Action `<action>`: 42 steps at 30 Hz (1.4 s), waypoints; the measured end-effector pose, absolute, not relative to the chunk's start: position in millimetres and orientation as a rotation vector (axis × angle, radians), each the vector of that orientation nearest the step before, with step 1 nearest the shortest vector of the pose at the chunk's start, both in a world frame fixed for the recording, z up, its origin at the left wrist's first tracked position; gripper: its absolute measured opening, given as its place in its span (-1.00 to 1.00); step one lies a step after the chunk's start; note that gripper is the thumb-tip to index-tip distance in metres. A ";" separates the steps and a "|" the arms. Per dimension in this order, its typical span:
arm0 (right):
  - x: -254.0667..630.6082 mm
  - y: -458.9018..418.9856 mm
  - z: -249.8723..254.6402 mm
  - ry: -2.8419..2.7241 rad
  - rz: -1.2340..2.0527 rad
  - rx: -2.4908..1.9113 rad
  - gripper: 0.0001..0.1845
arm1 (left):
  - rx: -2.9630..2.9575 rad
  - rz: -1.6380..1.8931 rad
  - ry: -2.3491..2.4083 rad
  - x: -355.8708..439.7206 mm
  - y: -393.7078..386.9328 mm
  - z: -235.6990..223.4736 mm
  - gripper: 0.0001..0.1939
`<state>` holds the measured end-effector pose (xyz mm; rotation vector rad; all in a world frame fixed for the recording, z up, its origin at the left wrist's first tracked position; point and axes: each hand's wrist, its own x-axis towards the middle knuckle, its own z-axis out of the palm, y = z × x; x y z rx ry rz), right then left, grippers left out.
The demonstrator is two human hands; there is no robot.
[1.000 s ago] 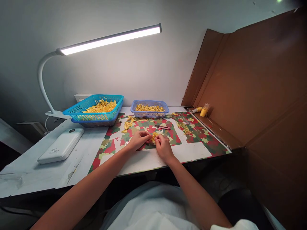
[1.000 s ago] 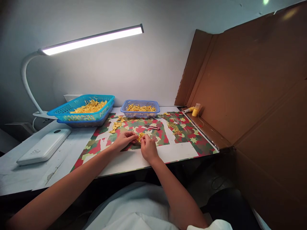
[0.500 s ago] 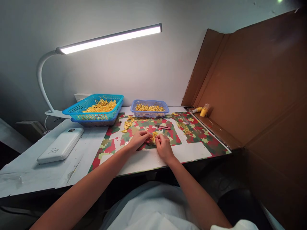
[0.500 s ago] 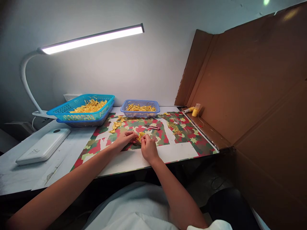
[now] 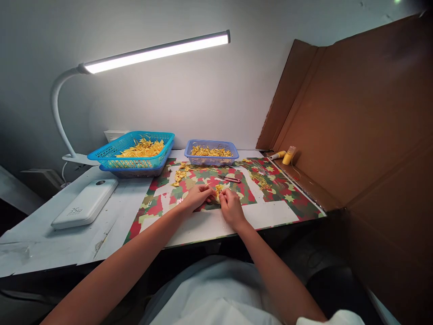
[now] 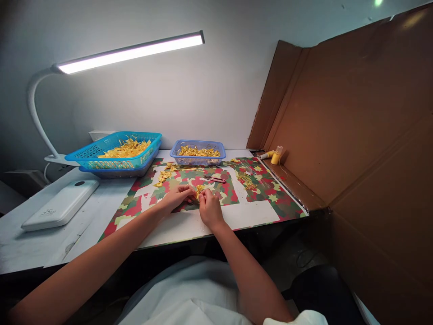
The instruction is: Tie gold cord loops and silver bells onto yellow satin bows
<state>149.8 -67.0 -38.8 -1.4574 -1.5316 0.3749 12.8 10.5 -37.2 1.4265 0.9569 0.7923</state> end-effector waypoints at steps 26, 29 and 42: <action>150.6 -67.6 -39.8 -1.564 0.400 -1.433 -0.84 | 1.325 0.742 0.915 15.4 10.5 -26.6 -0.84; 150.7 -67.8 -39.4 -1.562 0.396 -1.427 -0.84 | 1.306 0.743 0.913 14.7 10.5 -25.5 -0.83; 150.6 -67.8 -38.2 -1.534 0.388 -1.411 -0.84 | 1.266 0.753 0.912 15.0 7.0 -21.0 -0.83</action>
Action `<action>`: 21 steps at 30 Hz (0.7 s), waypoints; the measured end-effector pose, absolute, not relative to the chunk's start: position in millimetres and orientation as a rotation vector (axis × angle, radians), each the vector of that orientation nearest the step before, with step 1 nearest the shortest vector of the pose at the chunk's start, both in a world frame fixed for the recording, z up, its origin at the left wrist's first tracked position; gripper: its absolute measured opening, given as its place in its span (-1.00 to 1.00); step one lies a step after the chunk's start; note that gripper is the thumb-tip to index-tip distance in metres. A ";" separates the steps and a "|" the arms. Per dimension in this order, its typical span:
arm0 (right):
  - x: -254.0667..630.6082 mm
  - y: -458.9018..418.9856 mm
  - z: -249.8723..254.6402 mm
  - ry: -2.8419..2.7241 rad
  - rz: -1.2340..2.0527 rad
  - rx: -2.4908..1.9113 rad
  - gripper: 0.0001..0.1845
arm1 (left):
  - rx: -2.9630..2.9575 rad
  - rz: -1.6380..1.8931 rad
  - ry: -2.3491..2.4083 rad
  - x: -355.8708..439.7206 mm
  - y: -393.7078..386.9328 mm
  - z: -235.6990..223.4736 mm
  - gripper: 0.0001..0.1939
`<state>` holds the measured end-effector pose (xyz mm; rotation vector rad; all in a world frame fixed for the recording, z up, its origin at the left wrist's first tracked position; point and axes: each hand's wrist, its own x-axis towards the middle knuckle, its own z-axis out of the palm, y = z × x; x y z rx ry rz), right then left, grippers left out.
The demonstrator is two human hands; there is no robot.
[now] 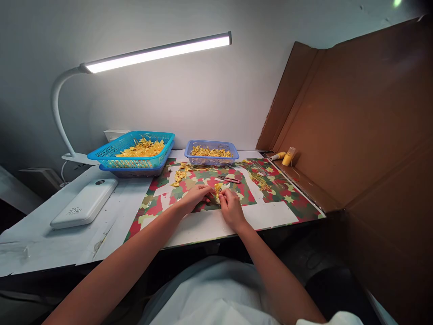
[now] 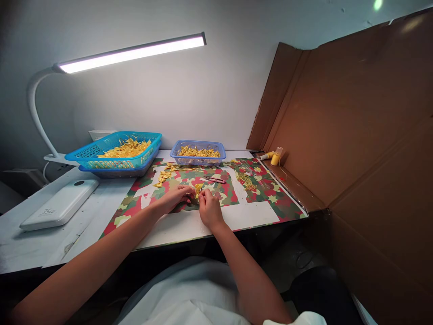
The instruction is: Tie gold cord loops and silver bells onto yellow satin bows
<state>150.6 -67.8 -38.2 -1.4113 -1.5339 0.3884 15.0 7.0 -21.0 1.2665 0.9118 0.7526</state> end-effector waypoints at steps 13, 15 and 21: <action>151.6 -68.4 -38.5 -1.527 0.414 -1.386 -0.83 | 1.288 0.755 0.875 14.0 8.7 -22.4 -0.83; 151.4 -68.6 -37.8 -1.524 0.412 -1.386 -0.83 | 1.300 0.747 0.868 13.5 8.5 -22.0 -0.83; 151.3 -68.6 -37.8 -1.512 0.421 -1.389 -0.83 | 1.347 0.732 0.846 11.6 8.9 -24.6 -0.82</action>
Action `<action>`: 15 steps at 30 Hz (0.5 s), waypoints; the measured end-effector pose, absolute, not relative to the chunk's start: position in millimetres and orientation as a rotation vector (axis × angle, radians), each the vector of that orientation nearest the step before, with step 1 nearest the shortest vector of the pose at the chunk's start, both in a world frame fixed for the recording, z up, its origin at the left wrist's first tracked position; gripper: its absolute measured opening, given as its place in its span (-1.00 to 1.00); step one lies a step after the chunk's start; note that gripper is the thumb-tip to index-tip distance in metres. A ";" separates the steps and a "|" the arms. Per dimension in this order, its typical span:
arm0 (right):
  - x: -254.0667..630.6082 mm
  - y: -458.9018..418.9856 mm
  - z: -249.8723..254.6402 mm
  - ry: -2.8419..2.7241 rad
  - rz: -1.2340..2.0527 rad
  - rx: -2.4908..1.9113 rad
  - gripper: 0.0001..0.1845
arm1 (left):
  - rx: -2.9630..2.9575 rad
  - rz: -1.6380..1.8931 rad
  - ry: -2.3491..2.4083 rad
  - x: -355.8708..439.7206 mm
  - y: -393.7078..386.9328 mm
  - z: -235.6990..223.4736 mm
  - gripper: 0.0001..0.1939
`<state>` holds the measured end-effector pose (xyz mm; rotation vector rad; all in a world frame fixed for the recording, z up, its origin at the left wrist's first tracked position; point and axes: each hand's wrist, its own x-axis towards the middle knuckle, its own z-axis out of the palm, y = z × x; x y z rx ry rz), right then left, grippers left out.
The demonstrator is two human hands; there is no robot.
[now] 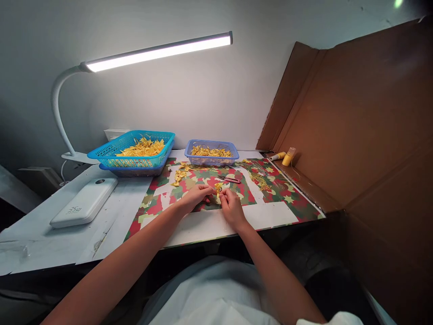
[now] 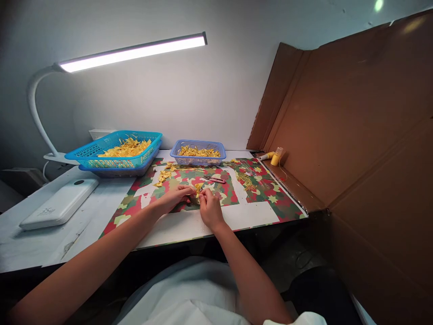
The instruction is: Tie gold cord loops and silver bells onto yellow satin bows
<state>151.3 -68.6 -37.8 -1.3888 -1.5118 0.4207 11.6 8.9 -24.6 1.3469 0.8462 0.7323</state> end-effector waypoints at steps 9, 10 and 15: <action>151.8 -68.5 -36.9 -1.498 0.453 -1.385 -0.82 | 1.353 0.732 0.850 11.3 7.2 -25.8 -0.80; 151.9 -68.4 -37.1 -1.497 0.456 -1.384 -0.82 | 1.347 0.736 0.853 11.7 6.2 -24.3 -0.80; 152.5 -67.6 -38.0 -1.495 0.466 -1.386 -0.83 | 1.329 0.748 0.868 13.3 2.5 -18.9 -0.80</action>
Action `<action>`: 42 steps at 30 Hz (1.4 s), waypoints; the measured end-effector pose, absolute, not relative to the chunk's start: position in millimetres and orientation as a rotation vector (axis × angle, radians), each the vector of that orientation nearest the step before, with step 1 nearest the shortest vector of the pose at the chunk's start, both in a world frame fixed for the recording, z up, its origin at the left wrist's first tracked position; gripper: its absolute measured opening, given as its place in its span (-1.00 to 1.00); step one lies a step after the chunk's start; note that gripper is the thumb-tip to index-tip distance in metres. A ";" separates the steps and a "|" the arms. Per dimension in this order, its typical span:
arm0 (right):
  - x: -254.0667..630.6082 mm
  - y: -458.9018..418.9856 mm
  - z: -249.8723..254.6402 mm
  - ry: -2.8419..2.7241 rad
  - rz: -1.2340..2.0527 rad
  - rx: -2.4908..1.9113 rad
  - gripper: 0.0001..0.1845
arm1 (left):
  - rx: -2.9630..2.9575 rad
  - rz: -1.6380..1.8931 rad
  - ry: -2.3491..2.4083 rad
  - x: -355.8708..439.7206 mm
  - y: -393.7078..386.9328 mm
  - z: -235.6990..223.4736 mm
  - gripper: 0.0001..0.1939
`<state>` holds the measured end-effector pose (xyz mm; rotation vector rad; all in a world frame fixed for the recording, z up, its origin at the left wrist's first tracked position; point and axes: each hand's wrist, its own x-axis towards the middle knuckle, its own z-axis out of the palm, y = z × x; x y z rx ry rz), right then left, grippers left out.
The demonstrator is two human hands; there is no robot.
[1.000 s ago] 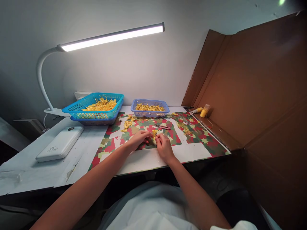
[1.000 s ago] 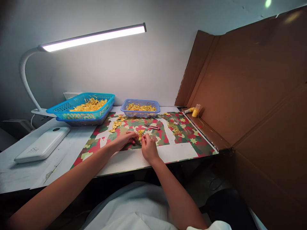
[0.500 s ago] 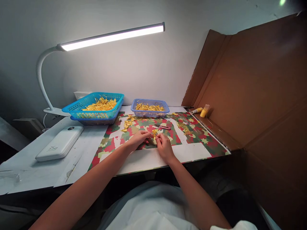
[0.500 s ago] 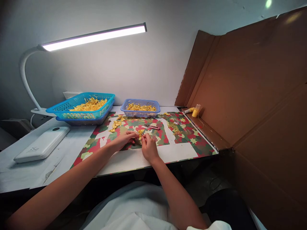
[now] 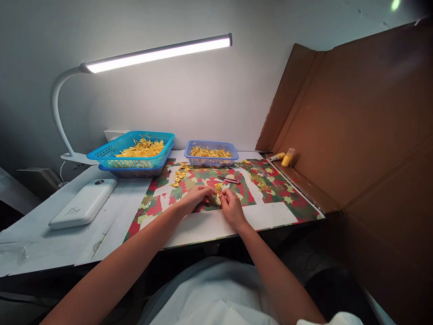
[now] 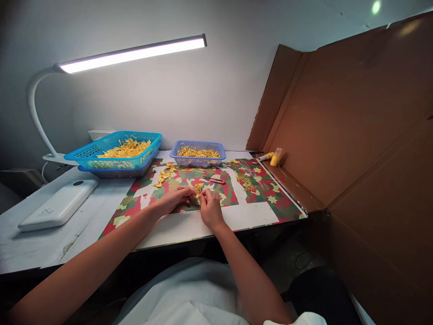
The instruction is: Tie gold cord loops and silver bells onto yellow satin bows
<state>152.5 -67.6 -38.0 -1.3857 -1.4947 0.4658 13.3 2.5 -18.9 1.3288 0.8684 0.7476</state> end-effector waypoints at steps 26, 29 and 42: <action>152.9 -67.1 -37.5 -1.494 0.477 -1.386 -0.82 | 1.355 0.697 0.939 11.5 8.7 -28.2 -0.78; 153.0 -67.2 -38.7 -1.495 0.487 -1.383 -0.82 | 1.345 0.720 0.924 13.1 6.7 -24.4 -0.80; 153.1 -68.1 -36.2 -1.490 0.500 -1.367 -0.81 | 1.358 0.695 0.955 11.2 11.5 -31.1 -0.76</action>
